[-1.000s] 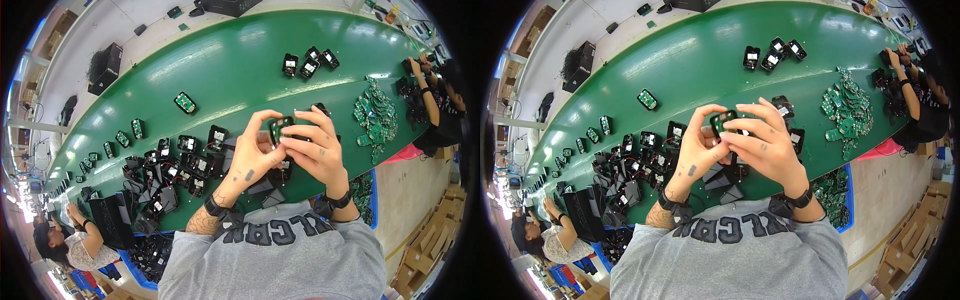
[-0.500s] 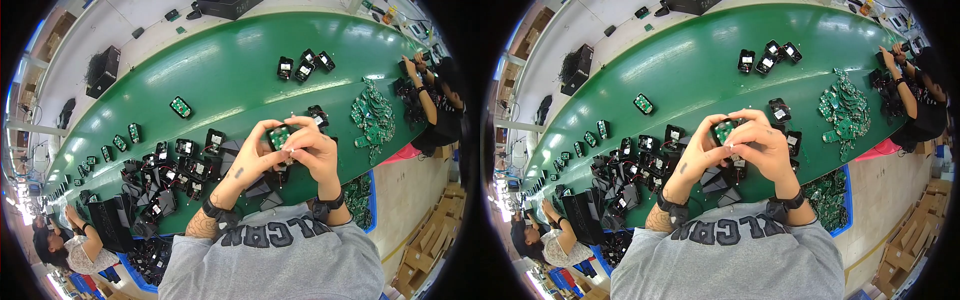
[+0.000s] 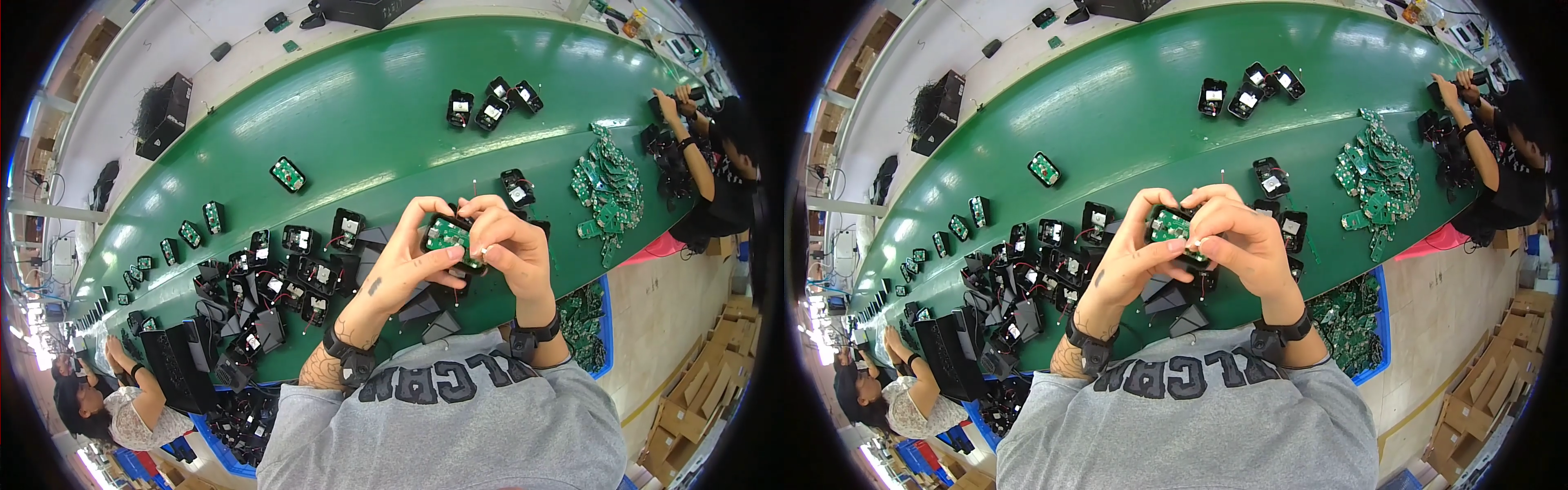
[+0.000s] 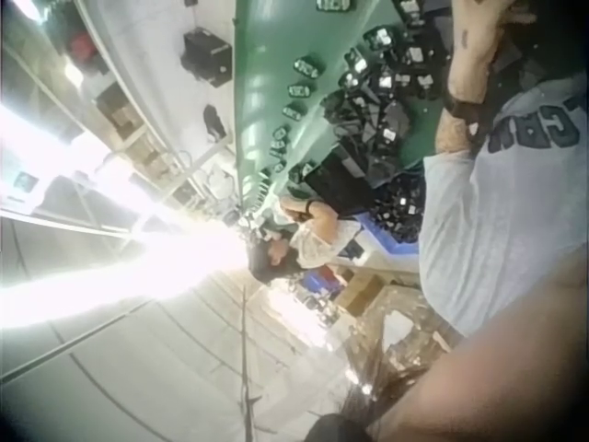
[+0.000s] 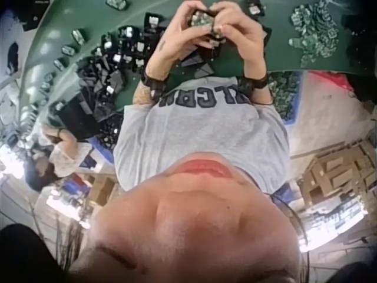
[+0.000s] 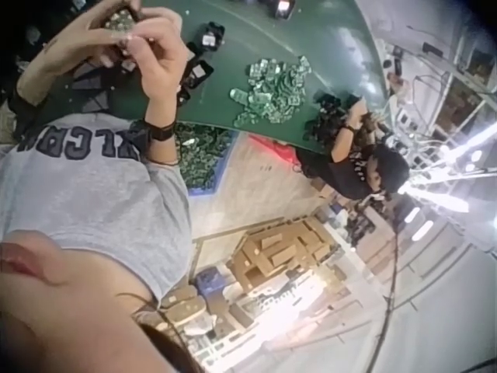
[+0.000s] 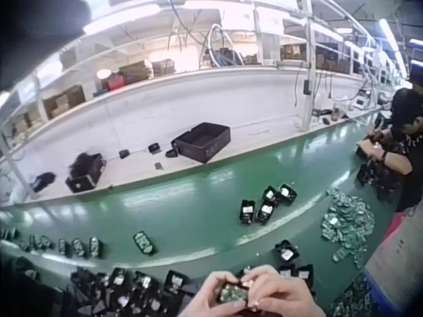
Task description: Assembling electronic circuit boards into plastic housings on a production assembly line.
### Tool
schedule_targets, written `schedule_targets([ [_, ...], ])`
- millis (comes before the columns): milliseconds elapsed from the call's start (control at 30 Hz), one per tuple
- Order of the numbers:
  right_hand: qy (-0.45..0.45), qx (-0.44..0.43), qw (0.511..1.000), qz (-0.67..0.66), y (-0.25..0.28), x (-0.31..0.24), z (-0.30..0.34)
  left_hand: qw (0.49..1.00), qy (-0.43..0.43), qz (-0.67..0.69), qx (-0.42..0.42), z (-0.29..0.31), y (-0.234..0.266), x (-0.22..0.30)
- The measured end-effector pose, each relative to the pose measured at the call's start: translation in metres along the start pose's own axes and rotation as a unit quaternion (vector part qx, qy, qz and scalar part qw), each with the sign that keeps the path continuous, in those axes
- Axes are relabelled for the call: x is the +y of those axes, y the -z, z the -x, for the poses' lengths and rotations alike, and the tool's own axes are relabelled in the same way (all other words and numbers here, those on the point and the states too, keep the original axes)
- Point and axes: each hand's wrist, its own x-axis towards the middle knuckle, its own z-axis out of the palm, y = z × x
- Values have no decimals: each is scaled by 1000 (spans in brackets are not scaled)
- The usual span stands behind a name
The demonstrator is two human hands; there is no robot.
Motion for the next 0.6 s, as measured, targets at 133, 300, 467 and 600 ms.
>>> schedule_targets([
  [133, 32, 28, 978, 205, -3, -15, -4, 1000, -21, -19, 10, 1, 1, 0],
  [300, 51, 55, 941, 329, -6, -17, -3, 987, -115, -95, 54, -2, -1, -8],
  [467, 28, 54, 954, 293, -5, -16, 1, 985, -129, -91, 63, -1, -1, -7],
  [600, 37, 67, 951, 299, -5, -11, 0, 987, -115, -85, 74, -1, -2, -4],
])
